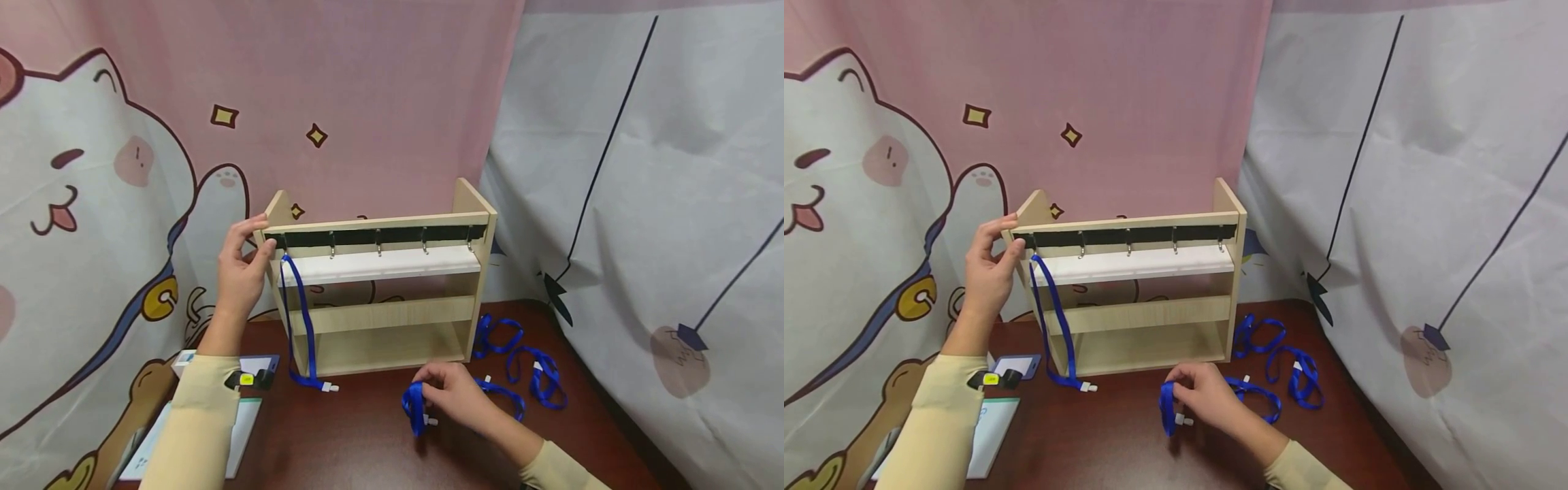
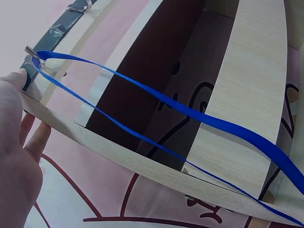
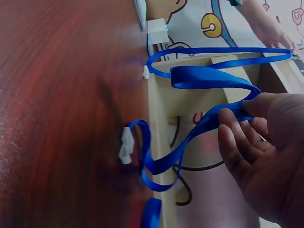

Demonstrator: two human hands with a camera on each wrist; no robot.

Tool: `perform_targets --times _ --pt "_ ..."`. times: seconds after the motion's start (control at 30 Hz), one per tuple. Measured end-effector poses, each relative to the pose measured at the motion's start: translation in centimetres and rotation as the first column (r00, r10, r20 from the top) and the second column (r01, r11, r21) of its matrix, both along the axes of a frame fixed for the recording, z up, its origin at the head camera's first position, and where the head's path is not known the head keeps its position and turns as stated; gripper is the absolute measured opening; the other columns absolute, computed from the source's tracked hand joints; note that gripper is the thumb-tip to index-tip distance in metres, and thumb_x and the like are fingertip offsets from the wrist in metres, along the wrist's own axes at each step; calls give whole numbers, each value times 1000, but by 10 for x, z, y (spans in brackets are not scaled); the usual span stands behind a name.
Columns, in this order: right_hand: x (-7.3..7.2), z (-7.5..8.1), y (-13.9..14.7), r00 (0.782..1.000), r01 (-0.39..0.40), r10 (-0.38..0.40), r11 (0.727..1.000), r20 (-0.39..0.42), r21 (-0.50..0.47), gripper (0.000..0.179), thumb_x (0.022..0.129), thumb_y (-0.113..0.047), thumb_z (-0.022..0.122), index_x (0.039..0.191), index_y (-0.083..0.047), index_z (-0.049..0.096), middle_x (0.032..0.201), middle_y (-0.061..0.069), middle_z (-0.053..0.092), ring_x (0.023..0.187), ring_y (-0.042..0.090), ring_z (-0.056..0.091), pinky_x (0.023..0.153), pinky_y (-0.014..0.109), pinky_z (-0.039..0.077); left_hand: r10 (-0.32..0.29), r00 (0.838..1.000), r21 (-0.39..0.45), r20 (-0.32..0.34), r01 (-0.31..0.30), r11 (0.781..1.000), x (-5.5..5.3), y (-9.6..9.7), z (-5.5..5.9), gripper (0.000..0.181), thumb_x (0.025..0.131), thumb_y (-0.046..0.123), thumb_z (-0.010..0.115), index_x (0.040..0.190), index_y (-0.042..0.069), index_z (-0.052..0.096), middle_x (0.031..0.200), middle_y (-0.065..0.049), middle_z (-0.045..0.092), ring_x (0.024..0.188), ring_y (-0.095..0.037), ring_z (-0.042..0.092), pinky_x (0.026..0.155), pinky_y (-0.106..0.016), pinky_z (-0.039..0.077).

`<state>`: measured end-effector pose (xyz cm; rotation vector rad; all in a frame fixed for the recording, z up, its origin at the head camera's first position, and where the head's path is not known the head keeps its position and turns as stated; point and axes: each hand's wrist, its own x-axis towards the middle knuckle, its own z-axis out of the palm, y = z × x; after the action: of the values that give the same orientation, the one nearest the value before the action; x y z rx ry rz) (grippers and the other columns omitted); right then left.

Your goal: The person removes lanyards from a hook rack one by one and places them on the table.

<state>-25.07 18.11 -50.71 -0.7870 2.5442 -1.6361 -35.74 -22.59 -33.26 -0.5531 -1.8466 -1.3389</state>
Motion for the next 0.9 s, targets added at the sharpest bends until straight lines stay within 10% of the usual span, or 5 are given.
perform_targets --times 0.37,0.9 --pt "-17 -31 -3 996 76 -78 996 48 36 14 100 -3 71 101 -12 81 81 -5 77 70 27 76 61 26 60 6 1000 1 9 -6 1000 0 1 1 34 108 1 69 142 2 66 156 -4 60 147 -20 51 104 -22 55" --pt "-29 -57 -6 980 196 -198 977 25 83 14 92 1 72 96 -9 79 69 -3 71 59 17 71 51 26 54 -1 1000 5 11 1 1000 28 16 18 31 109 0 66 140 -6 63 155 -13 59 145 -21 52 106 -24 55"
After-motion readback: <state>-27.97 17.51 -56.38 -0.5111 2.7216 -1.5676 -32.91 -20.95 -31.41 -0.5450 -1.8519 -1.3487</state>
